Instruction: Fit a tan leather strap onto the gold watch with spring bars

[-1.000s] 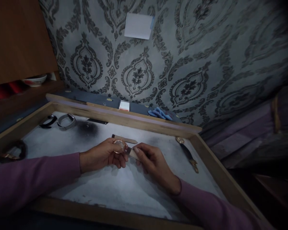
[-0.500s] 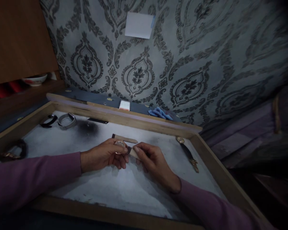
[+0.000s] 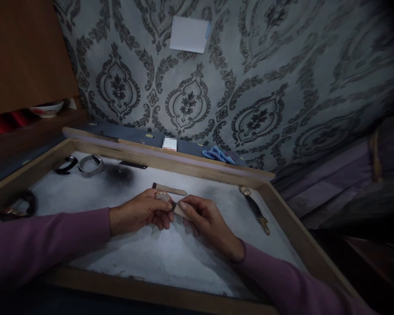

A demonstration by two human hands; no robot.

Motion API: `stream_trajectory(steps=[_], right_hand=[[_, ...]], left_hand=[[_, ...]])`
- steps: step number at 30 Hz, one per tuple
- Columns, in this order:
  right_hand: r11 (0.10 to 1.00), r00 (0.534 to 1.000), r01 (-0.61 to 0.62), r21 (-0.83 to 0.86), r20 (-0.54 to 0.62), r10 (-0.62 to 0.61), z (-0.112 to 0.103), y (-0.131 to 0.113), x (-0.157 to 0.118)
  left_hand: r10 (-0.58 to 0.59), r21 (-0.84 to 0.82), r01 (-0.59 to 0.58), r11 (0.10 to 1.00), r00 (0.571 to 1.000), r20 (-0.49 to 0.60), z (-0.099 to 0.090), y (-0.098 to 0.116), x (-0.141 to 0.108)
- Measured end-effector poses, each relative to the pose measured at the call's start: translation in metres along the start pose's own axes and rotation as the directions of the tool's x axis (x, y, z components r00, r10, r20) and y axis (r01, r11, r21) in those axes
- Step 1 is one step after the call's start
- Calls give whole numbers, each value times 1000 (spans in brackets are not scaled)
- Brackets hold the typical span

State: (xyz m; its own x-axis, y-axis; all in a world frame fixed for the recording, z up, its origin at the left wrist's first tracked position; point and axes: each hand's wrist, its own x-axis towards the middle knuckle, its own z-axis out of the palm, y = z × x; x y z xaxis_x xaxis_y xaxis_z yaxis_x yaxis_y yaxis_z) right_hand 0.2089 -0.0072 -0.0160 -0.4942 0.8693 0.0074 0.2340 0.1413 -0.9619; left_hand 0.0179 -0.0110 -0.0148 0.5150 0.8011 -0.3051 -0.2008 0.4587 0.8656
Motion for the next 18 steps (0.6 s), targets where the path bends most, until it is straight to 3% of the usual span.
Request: stream_trajectory(steps=[8, 18], right_hand=[[998, 997, -58, 37, 52, 56, 0, -1, 2], [997, 997, -70, 32, 38, 69, 1, -3, 1]], left_hand=[[-11, 14, 10, 1000, 1000, 8, -1, 0, 0], [-3, -3, 3, 1000, 999, 50, -1, 1, -1]])
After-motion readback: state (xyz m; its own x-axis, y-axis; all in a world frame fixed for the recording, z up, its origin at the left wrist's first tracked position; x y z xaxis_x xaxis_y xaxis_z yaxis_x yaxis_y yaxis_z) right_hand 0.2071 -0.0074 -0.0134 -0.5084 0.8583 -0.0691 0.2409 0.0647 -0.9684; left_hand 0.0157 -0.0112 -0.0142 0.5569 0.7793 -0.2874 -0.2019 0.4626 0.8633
